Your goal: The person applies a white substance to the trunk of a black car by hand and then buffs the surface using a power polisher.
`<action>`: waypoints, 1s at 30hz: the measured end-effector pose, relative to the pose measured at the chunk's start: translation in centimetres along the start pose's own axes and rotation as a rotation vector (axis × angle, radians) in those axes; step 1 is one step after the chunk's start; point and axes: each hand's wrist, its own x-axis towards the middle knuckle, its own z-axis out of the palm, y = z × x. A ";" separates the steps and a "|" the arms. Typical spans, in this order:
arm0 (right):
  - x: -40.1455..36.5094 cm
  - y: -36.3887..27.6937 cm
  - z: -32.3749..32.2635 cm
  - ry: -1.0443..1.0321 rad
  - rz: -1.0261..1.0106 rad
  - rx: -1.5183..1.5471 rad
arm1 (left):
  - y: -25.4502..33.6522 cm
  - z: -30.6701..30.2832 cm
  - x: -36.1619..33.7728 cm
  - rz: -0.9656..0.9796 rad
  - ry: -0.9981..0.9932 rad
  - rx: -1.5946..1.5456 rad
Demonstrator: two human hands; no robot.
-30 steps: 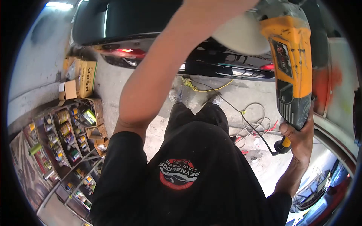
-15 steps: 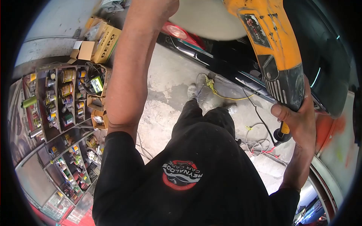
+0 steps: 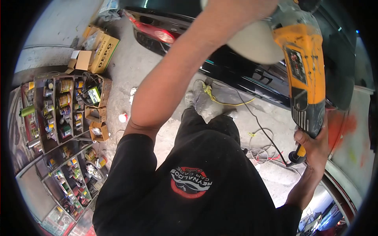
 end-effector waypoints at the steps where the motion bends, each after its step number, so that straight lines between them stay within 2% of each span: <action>1: -0.9 0.8 -1.7 0.045 0.032 -0.026 | -0.3 2.2 0.1 -0.009 -0.001 -0.047; 3: -2.7 1.6 -4.3 0.109 0.057 -0.032 | -0.6 6.8 0.1 -0.014 0.000 -0.079; 5: -5.1 3.0 -7.4 0.204 0.095 -0.065 | -0.7 11.2 -0.3 -0.028 -0.012 0.056; 6: -6.3 4.2 -8.9 0.302 0.112 -0.062 | -0.2 13.1 -0.8 -0.031 0.010 0.072; 8: -8.0 5.1 -12.0 0.333 0.111 -0.138 | 0.3 17.3 -2.0 -0.020 0.085 0.077; 10: -9.0 6.0 -14.5 0.303 -0.012 -0.029 | 1.3 19.8 -2.5 -0.112 0.010 -0.134; 12: -10.1 5.1 -17.6 0.232 0.166 -0.166 | 2.1 21.1 -2.5 -0.259 -0.062 -0.374; 15: -10.1 3.8 -18.7 0.209 0.147 -0.159 | 2.3 22.2 -2.5 -0.323 -0.077 -0.305; 18: -10.3 4.6 -19.7 0.179 0.107 -0.151 | 2.9 21.8 -2.7 -0.294 -0.083 -0.290; 20: -10.1 4.7 -17.7 0.185 0.042 -0.108 | 3.3 20.5 -2.9 -0.255 -0.024 -0.256; 22: -9.8 5.5 -17.0 0.247 -0.156 -0.181 | 3.9 18.3 -3.2 -0.237 0.019 -0.247; 25: -7.7 2.9 -16.3 0.220 -0.324 -0.388 | 4.5 12.3 -2.3 -0.254 0.087 -0.299; 27: -7.7 0.4 -14.7 0.169 -0.178 -0.386 | 5.1 8.9 -2.6 -0.251 0.127 -0.293; 28: -8.4 -1.8 -13.0 0.162 -0.006 -0.301 | 6.1 7.4 -2.7 -0.239 0.136 -0.299; 29: -8.6 -3.2 -11.6 0.146 0.067 -0.247 | 7.0 6.3 -2.9 -0.212 0.186 -0.226; 30: -8.7 -4.7 -10.3 0.134 0.139 -0.194 | 7.6 4.6 -2.7 -0.280 0.173 -0.280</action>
